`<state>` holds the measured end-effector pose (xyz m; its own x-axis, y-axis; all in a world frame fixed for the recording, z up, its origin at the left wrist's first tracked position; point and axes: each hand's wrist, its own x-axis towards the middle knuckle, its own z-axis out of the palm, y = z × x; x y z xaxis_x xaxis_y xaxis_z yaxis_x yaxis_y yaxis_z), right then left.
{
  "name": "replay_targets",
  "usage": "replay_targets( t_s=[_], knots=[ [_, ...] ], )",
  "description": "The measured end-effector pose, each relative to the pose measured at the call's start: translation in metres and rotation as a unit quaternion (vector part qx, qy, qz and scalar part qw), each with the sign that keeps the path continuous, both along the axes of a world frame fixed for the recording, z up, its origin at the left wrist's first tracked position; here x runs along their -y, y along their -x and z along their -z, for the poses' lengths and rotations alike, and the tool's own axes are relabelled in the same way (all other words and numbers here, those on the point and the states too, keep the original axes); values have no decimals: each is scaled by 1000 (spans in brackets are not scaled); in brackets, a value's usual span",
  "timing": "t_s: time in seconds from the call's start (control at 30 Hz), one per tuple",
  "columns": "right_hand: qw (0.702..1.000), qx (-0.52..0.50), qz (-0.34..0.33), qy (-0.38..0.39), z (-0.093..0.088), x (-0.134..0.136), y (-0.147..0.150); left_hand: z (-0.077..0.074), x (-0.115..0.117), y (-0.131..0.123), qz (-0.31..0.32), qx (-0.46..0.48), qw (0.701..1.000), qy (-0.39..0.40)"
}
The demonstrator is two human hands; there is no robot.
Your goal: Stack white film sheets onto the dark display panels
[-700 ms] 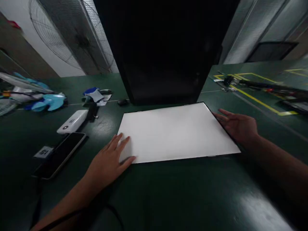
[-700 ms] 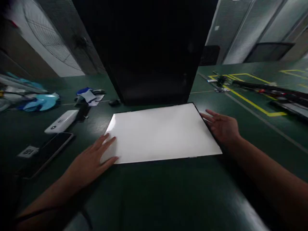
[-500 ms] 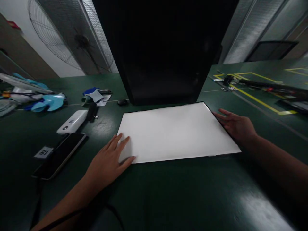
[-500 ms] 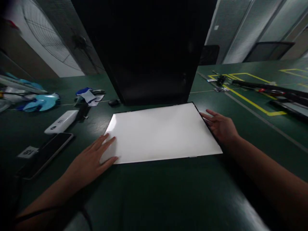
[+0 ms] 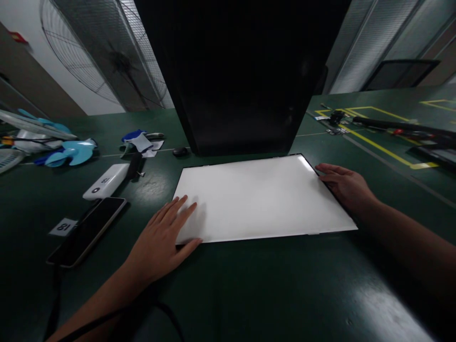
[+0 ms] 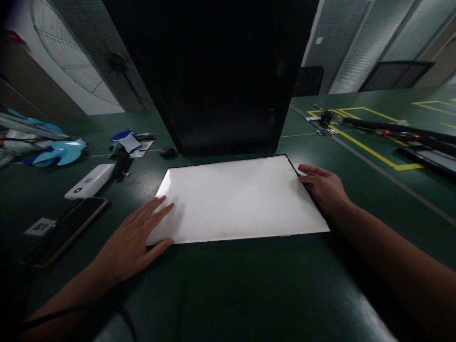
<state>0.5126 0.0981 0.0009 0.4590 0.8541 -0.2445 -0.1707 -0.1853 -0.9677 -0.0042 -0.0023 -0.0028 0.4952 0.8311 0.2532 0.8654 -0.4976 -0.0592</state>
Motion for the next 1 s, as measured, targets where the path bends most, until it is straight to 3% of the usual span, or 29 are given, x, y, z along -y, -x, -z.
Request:
replay_targets(
  t_s=[0.27, 0.6, 1.0],
  knots=[
    [1000, 4, -5, 11, 2, -2, -3, -14, 6, -12, 118, 25, 992, -31],
    [1000, -17, 3, 0, -2, -2, -1, -20, 1, -12, 190, 64, 975, -95],
    [1000, -15, -18, 8, -4, 1, 1, -29, 14, -19, 293, 19, 941, -169]
  ],
)
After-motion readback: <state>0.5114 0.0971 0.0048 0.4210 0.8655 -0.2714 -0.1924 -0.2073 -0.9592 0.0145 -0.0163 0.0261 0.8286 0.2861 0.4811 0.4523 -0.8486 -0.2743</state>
